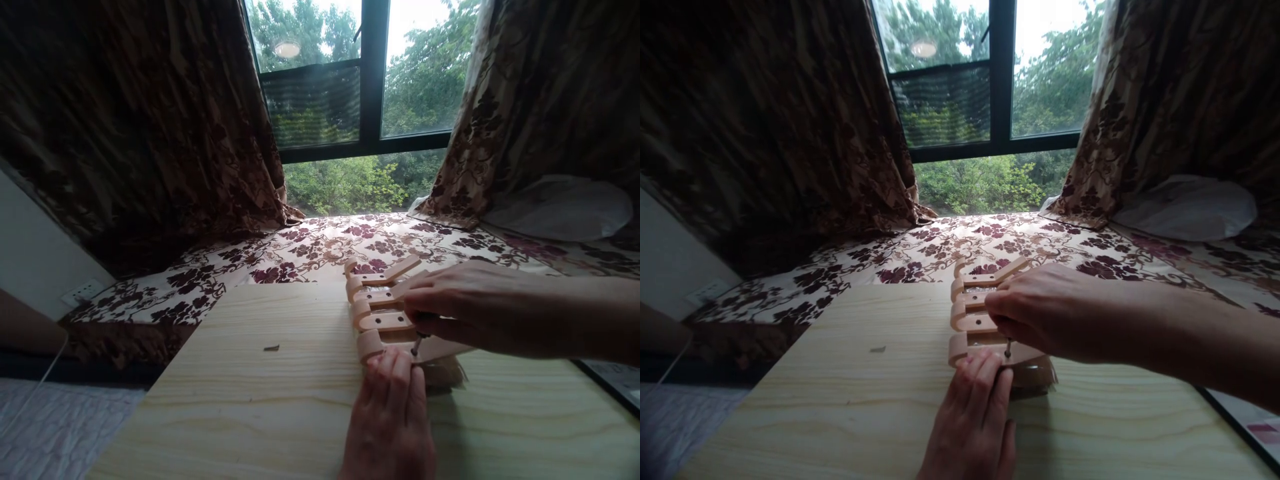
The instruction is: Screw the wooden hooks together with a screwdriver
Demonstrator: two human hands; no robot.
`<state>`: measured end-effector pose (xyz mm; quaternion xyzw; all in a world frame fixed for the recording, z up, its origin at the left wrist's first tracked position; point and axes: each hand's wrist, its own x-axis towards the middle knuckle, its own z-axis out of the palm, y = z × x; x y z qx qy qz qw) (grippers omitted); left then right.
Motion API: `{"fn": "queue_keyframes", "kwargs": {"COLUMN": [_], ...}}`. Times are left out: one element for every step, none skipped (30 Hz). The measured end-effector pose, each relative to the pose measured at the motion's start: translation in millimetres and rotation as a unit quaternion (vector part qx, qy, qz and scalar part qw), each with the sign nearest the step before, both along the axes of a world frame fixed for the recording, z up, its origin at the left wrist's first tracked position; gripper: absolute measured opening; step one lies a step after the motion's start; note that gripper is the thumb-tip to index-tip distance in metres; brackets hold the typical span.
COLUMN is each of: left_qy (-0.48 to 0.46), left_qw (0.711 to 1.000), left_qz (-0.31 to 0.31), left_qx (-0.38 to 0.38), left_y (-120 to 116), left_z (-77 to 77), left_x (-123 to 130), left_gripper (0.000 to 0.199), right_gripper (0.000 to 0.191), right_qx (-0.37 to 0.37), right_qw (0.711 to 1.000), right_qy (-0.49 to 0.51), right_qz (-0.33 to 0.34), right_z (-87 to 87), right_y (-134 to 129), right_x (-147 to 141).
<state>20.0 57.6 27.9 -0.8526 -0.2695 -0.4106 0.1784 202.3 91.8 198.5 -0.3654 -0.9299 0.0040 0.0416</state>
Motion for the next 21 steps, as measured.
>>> {"fn": "queue_keyframes", "kwargs": {"left_qy": [0.001,0.004,0.005,0.006,0.006,0.005,0.005,0.005,0.004,0.004,0.004,0.006,0.007,0.009,0.010,0.010,0.010,0.009,0.010,0.010,0.010], "left_qw": [1.000,1.000,1.000,1.000,1.000,1.000,1.000,1.000,1.000,1.000,1.000,1.000,1.000,1.000,1.000,1.000,1.000,0.999,0.999,0.999,0.999], "left_qz": [0.002,0.003,0.004,0.005,0.004,0.003,0.000,-0.003,-0.005,-0.006,-0.006,-0.005,-0.005,-0.005,-0.008,-0.010,-0.012,-0.013,-0.013,-0.012,-0.011], "left_qx": [-0.001,-0.003,-0.004,-0.004,-0.005,-0.005,-0.006,-0.007,-0.010,-0.013,-0.016,-0.018,-0.020,-0.022,-0.024,-0.025,-0.027,-0.029,-0.031,-0.033,-0.035], "left_y": [0,0,0,0,0,0,0,0,0,0,0,-1,-1,-1,-1,-1,-1,-1,-1,-2,-2], "left_z": [-0.2,-0.3,-0.5,-0.5,-0.5,-0.5,-0.4,-0.1,0.3,0.8,1.3,1.9,2.4,2.8,2.9,2.9,2.6,2.2,1.8,1.5,1.3], "left_x": [0,0,0,0,0,0,0,0,-1,-1,-2,-2,-2,-3,-3,-2,-2,-2,-2,-2,-2], "left_gripper": [0.036,0.036,0.036,0.036,0.037,0.037,0.037,0.038,0.038,0.039,0.040,0.040,0.041,0.041,0.041,0.040,0.040,0.039,0.040,0.040,0.040], "right_gripper": [0.018,0.019,0.020,0.020,0.021,0.021,0.022,0.023,0.023,0.022,0.017,0.012,0.009,0.010,0.010,0.010,0.012,0.014,0.015,0.017,0.019], "right_qx": [-0.022,-0.034,-0.032,-0.017,0.002,0.023,0.042,0.050,0.044,0.032,0.010,-0.012,-0.025,-0.034,-0.038,-0.044,-0.053,-0.061,-0.067,-0.069,-0.062], "right_qw": [1.000,0.999,0.998,0.997,0.994,0.989,0.985,0.982,0.981,0.982,0.984,0.986,0.988,0.990,0.993,0.994,0.995,0.996,0.996,0.997,0.997], "right_qy": [-0.008,-0.013,-0.014,-0.013,-0.015,-0.022,-0.032,-0.045,-0.056,-0.062,-0.062,-0.056,-0.048,-0.040,-0.034,-0.031,-0.031,-0.029,-0.025,-0.020,-0.013], "right_qz": [-0.004,-0.018,-0.043,-0.076,-0.112,-0.144,-0.166,-0.177,-0.179,-0.173,-0.168,-0.156,-0.144,-0.129,-0.111,-0.093,-0.077,-0.064,-0.051,-0.042,-0.041], "right_z": [-1.4,-3.1,-4.9,-6.5,-7.4,-7.4,-6.2,-3.9,-0.7,3.0,6.8,10.0,12.3,13.4,13.4,12.4,10.7,8.8,6.9,5.5,4.6], "right_y": [1,2,2,2,2,0,-1,-3,-4,-6,-7,-7,-7,-6,-4,-2,0,1,2,2,1], "right_x": [-2,-3,-5,-7,-8,-10,-12,-13,-14,-14,-13,-12,-9,-6,-3,-1,2,3,4,3,2]}}
